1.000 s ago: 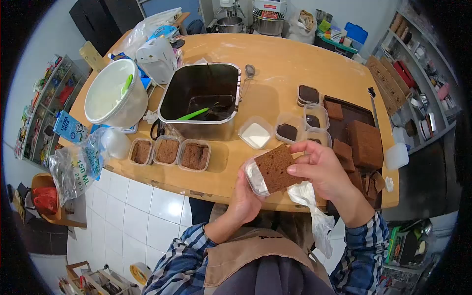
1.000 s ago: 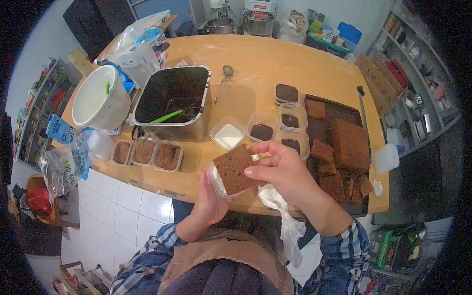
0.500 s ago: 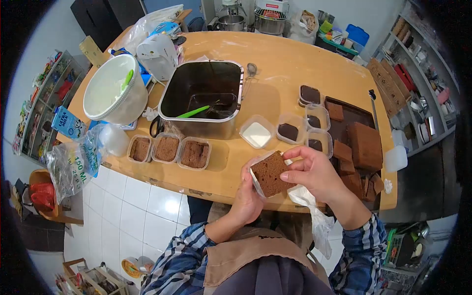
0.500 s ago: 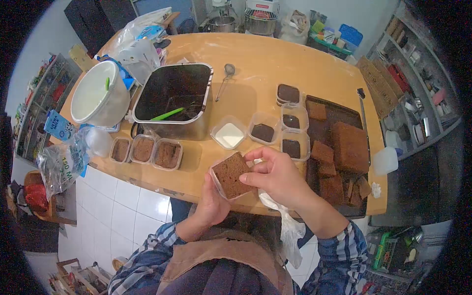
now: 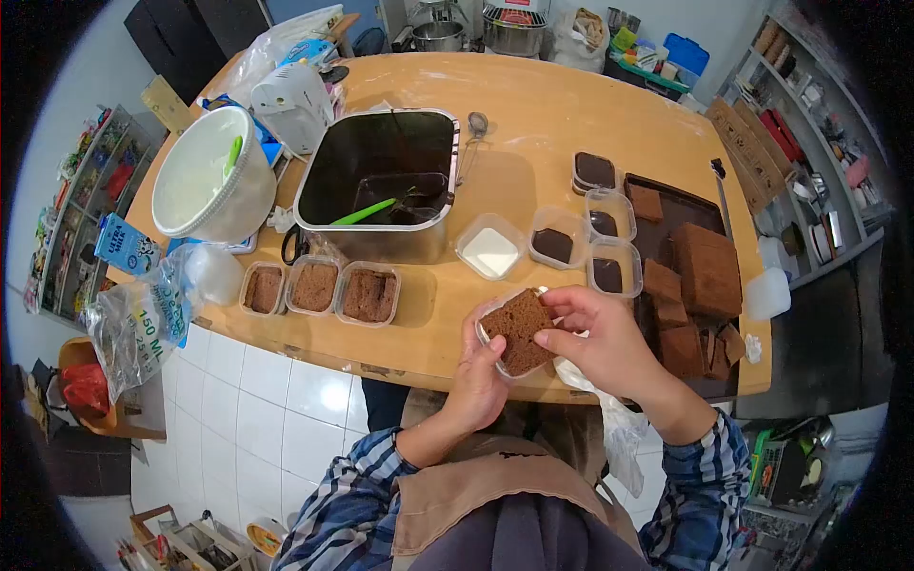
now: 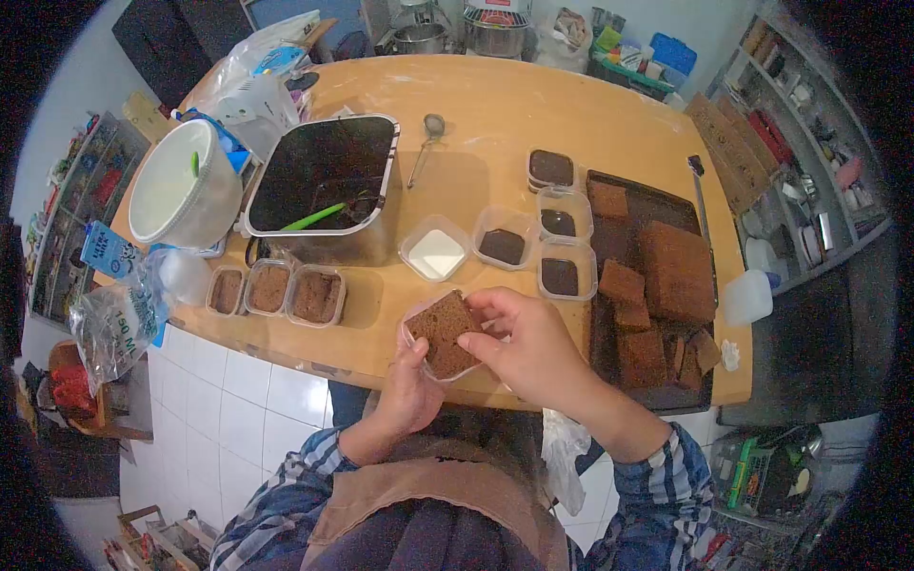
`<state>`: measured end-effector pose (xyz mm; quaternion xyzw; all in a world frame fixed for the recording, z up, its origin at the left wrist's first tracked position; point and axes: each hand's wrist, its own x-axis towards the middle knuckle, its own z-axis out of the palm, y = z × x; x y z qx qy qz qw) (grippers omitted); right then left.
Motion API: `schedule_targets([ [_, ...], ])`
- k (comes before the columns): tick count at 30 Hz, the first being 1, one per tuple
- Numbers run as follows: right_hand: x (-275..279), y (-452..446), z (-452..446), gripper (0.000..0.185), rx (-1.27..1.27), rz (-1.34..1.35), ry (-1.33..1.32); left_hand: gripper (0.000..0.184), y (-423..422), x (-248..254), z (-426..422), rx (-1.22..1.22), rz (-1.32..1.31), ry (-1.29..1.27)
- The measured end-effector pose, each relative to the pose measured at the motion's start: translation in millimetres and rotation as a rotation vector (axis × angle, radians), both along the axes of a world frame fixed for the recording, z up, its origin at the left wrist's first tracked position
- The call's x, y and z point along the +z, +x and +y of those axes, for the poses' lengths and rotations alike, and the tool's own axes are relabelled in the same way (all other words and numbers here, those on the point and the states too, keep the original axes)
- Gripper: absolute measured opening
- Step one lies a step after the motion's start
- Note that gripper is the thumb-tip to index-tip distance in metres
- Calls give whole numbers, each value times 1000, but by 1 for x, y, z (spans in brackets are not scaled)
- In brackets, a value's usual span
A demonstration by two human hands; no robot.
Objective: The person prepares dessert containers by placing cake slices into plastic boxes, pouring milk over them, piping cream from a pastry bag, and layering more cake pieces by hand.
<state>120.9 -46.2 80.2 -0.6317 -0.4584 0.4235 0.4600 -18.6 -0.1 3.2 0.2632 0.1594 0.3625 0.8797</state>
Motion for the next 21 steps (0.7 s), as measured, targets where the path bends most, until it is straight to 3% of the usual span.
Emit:
schedule_targets([
  [4, 10, 1, -3, 36, 29, -418, 81, 55, 1, 1, -2, 44, 60, 42],
  [19, 15, 9, -14, 56, 223, -395, 46, 60, -2, 4, 4, -4, 78, 13],
  [21, 17, 9, -13, 48, 228, -399, 79, 60, -5, 3, 7, -35, 37, 9],
])
